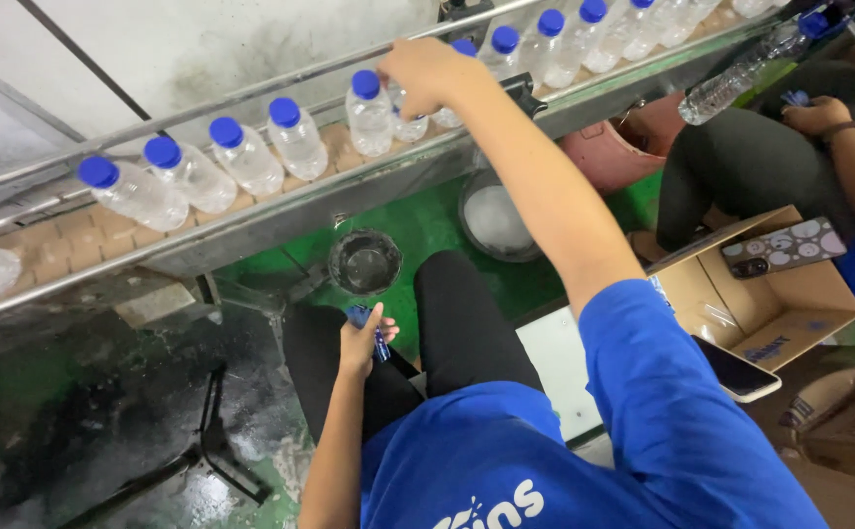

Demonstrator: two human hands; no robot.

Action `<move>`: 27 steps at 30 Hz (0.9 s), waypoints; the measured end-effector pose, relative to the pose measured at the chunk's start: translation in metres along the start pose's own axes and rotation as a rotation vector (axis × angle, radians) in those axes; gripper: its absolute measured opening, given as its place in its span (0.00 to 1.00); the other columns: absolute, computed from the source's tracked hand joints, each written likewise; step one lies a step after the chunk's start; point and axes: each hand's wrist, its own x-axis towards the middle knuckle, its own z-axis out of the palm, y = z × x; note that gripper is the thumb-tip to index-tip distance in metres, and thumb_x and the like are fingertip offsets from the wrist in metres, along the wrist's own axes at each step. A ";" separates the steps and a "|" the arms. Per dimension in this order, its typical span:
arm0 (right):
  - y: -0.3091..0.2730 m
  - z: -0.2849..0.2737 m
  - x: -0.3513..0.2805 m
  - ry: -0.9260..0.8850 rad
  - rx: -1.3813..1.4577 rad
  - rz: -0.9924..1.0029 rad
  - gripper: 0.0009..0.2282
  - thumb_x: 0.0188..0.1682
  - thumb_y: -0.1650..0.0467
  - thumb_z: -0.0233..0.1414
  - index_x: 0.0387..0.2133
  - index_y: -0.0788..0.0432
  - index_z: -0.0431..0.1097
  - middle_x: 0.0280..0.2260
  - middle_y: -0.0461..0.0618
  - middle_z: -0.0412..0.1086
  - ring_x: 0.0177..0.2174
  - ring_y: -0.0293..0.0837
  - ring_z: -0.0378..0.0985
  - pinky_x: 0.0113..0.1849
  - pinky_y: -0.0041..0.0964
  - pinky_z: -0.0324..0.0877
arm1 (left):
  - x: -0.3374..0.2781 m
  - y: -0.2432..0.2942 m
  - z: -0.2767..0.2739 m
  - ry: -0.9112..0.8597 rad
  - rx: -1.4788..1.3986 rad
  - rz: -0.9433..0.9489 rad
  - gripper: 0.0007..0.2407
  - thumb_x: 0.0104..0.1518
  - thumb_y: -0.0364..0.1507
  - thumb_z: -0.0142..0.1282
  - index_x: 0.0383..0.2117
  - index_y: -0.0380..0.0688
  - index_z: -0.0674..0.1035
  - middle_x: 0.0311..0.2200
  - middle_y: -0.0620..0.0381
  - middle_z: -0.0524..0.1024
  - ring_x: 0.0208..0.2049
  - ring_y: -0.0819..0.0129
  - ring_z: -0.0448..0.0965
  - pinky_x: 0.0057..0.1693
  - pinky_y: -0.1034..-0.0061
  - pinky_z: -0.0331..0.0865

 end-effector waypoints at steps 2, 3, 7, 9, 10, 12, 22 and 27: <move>0.004 -0.007 -0.016 -0.035 0.004 0.056 0.24 0.43 0.70 0.62 0.56 0.55 0.68 0.53 0.60 0.64 0.38 0.63 0.77 0.37 0.54 0.73 | -0.006 0.003 0.001 0.004 -0.024 -0.006 0.13 0.57 0.35 0.64 0.34 0.34 0.80 0.28 0.47 0.83 0.29 0.61 0.85 0.39 0.72 0.79; 0.010 -0.003 -0.018 -0.036 0.005 0.065 0.24 0.43 0.70 0.62 0.56 0.55 0.68 0.53 0.60 0.64 0.38 0.63 0.77 0.37 0.54 0.73 | -0.007 0.004 0.002 -0.003 -0.020 -0.009 0.13 0.57 0.35 0.64 0.34 0.34 0.80 0.28 0.47 0.83 0.29 0.61 0.85 0.39 0.72 0.79; 0.035 0.002 -0.027 -0.031 0.026 0.084 0.23 0.45 0.71 0.60 0.56 0.54 0.66 0.52 0.61 0.60 0.35 0.63 0.71 0.47 0.61 0.61 | -0.006 0.007 0.005 -0.048 -0.015 0.009 0.12 0.55 0.31 0.66 0.37 0.35 0.80 0.28 0.47 0.81 0.28 0.60 0.84 0.36 0.73 0.77; 0.047 0.006 -0.030 -0.047 0.058 0.087 0.22 0.44 0.71 0.59 0.55 0.54 0.65 0.50 0.62 0.60 0.42 0.65 0.70 0.56 0.64 0.53 | -0.007 0.007 0.006 -0.052 -0.002 0.008 0.12 0.55 0.31 0.66 0.37 0.36 0.80 0.28 0.46 0.81 0.28 0.60 0.84 0.37 0.73 0.77; 0.054 0.007 -0.030 -0.050 0.035 0.099 0.24 0.44 0.69 0.61 0.56 0.54 0.65 0.51 0.61 0.60 0.42 0.65 0.72 0.55 0.64 0.53 | -0.009 0.009 0.007 -0.038 0.007 -0.009 0.12 0.54 0.32 0.66 0.37 0.36 0.80 0.30 0.46 0.81 0.29 0.60 0.84 0.39 0.72 0.78; 0.059 0.005 -0.040 -0.052 0.019 0.112 0.26 0.43 0.67 0.62 0.57 0.53 0.65 0.52 0.61 0.60 0.43 0.65 0.74 0.55 0.64 0.52 | -0.010 0.009 0.007 -0.024 0.023 -0.027 0.13 0.54 0.32 0.67 0.38 0.36 0.80 0.31 0.46 0.81 0.31 0.60 0.84 0.41 0.72 0.79; -0.105 0.225 -0.116 1.000 0.427 0.002 0.08 0.49 0.71 0.54 0.41 0.51 0.68 0.42 0.49 0.61 0.47 0.52 0.64 0.50 0.56 0.57 | 0.006 -0.016 0.013 0.081 -0.066 0.165 0.09 0.56 0.20 0.59 0.41 0.30 0.78 0.36 0.37 0.80 0.37 0.50 0.84 0.45 0.55 0.80; -0.142 0.338 -0.129 0.483 0.722 0.002 0.12 0.52 0.62 0.55 0.47 0.46 0.69 0.54 0.48 0.65 0.57 0.51 0.66 0.57 0.70 0.53 | 0.009 -0.016 0.007 0.195 0.093 0.196 0.13 0.47 0.26 0.72 0.37 0.36 0.84 0.33 0.47 0.81 0.34 0.64 0.80 0.43 0.60 0.77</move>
